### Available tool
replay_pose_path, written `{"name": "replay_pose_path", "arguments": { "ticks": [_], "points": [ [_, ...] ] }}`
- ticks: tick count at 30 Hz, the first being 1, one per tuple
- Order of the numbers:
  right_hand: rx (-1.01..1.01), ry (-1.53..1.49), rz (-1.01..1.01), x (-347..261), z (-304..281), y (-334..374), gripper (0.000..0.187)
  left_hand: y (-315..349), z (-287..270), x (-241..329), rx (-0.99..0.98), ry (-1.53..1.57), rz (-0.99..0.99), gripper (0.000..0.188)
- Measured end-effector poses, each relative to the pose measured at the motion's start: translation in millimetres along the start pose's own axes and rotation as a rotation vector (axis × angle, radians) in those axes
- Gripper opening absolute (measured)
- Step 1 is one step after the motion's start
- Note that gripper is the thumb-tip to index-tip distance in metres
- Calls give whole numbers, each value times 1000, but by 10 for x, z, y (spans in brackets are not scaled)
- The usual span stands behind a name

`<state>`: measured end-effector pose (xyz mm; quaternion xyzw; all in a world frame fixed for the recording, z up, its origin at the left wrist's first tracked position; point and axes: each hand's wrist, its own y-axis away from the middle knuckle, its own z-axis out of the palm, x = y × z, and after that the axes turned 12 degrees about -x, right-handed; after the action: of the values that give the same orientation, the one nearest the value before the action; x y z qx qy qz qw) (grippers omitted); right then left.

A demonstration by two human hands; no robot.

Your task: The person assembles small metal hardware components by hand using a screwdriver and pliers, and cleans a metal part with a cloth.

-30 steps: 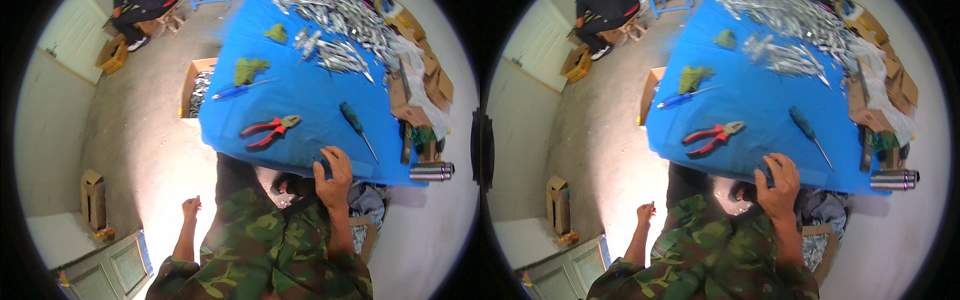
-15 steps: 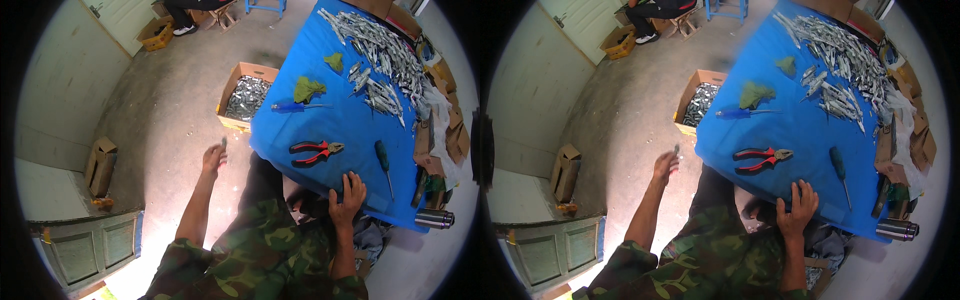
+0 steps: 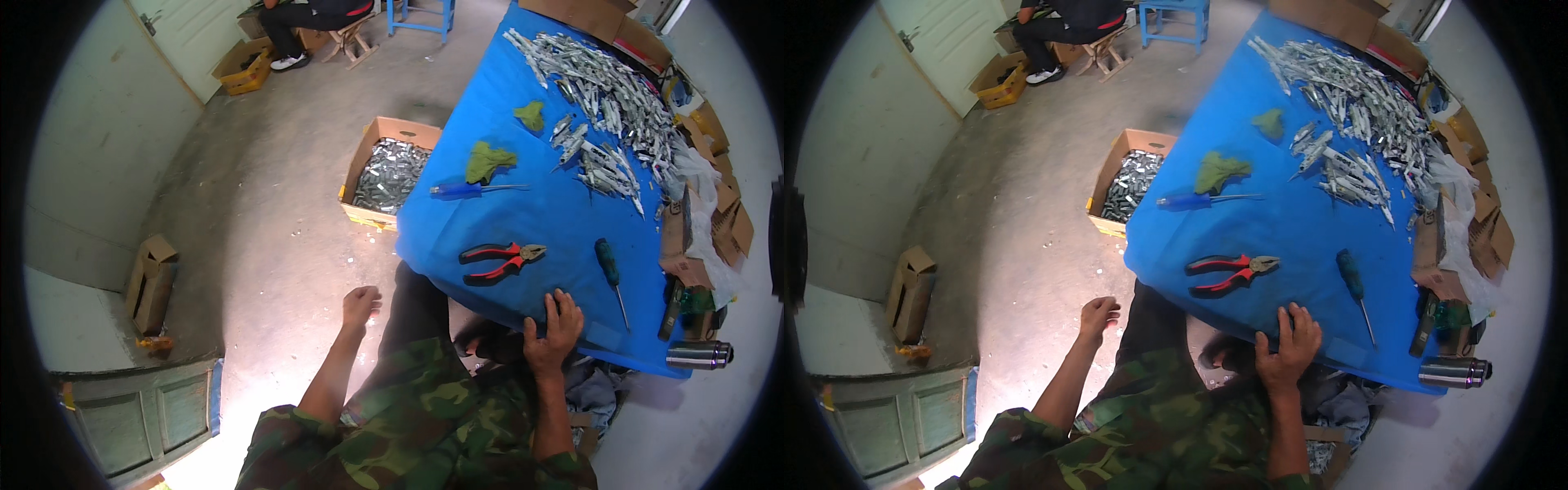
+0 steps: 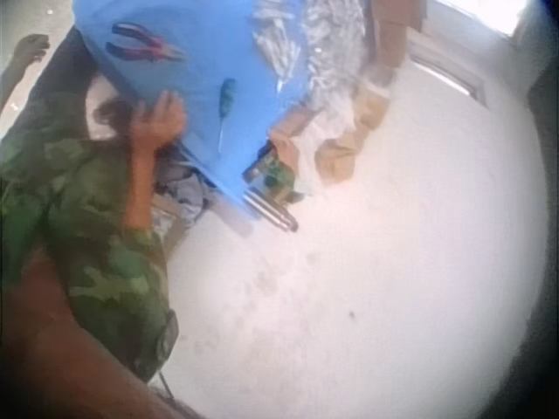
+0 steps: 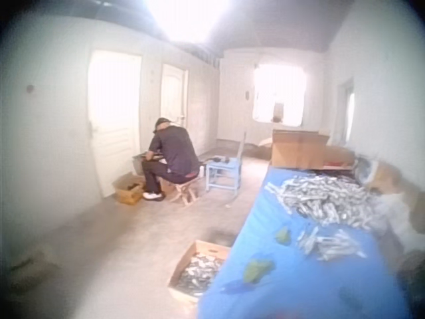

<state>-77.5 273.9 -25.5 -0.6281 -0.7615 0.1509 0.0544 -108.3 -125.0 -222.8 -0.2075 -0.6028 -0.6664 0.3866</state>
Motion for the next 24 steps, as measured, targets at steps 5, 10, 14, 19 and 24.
{"name": "replay_pose_path", "arguments": {
  "ticks": [5, 10, 14, 19, 24],
  "points": [
    [21, -1, 22, -29, -16, -36, 57, 34, -377, -108, 39, 10, 95, 33],
    [33, -60, 64, -40, -63, -58, 55, 163, -41, 776, 101, -157, 353, 33],
    [35, -99, 64, -50, -91, -70, 56, 495, 484, 1516, 192, -368, 744, 28],
    [60, -84, 84, -25, -96, -44, 55, 889, 1214, 2066, 58, -502, 1052, 20],
    [61, -139, 97, -37, -92, -39, 53, 923, 1739, 2009, -136, -824, 1280, 31]
  ]
}}
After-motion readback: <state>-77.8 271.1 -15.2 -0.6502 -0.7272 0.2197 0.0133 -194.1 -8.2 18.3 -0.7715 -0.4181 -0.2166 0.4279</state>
